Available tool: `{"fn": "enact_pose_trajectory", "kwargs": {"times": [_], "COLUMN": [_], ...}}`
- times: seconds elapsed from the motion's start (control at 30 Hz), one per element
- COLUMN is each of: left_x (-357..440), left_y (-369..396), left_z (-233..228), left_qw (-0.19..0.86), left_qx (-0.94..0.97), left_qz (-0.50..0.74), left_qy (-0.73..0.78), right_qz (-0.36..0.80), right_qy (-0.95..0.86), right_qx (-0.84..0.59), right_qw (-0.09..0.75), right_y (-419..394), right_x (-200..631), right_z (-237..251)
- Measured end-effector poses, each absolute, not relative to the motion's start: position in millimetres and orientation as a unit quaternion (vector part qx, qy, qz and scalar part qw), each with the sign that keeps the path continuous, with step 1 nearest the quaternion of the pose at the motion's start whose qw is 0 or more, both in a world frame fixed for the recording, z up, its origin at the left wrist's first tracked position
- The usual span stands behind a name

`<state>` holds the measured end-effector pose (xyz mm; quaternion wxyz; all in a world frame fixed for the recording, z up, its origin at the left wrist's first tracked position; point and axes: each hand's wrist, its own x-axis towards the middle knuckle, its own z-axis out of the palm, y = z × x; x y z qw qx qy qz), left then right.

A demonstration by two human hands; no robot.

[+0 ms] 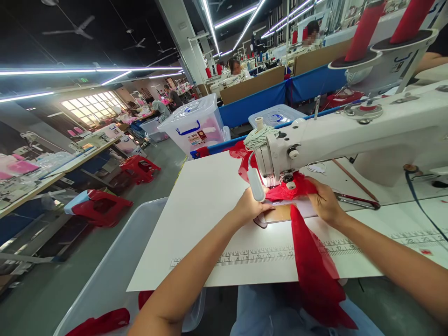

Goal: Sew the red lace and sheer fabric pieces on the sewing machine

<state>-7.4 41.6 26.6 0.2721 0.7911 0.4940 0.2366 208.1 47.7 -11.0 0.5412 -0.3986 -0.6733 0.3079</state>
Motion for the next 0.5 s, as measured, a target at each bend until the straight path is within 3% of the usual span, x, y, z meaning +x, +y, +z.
{"fn": "enact_pose_trajectory", "kwargs": {"times": [0.27,0.5], "left_x": [2.2,-5.6], "left_y": [37.4,32.6], "left_z": [2.8,-9.7], "left_qw": [0.132,-0.002], "left_qx": [0.797,0.840], "left_qz": [0.245,0.243], "left_qy": [0.536,0.486], "right_qz": [0.282,0.267], "right_qy": [-0.710,-0.784], "right_qx": [-0.384,-0.323], "right_qw": [0.518,0.458], "right_y": [48.4,53.8], "right_x": [211.4,221.0], "right_z": [-11.6,-15.3]}}
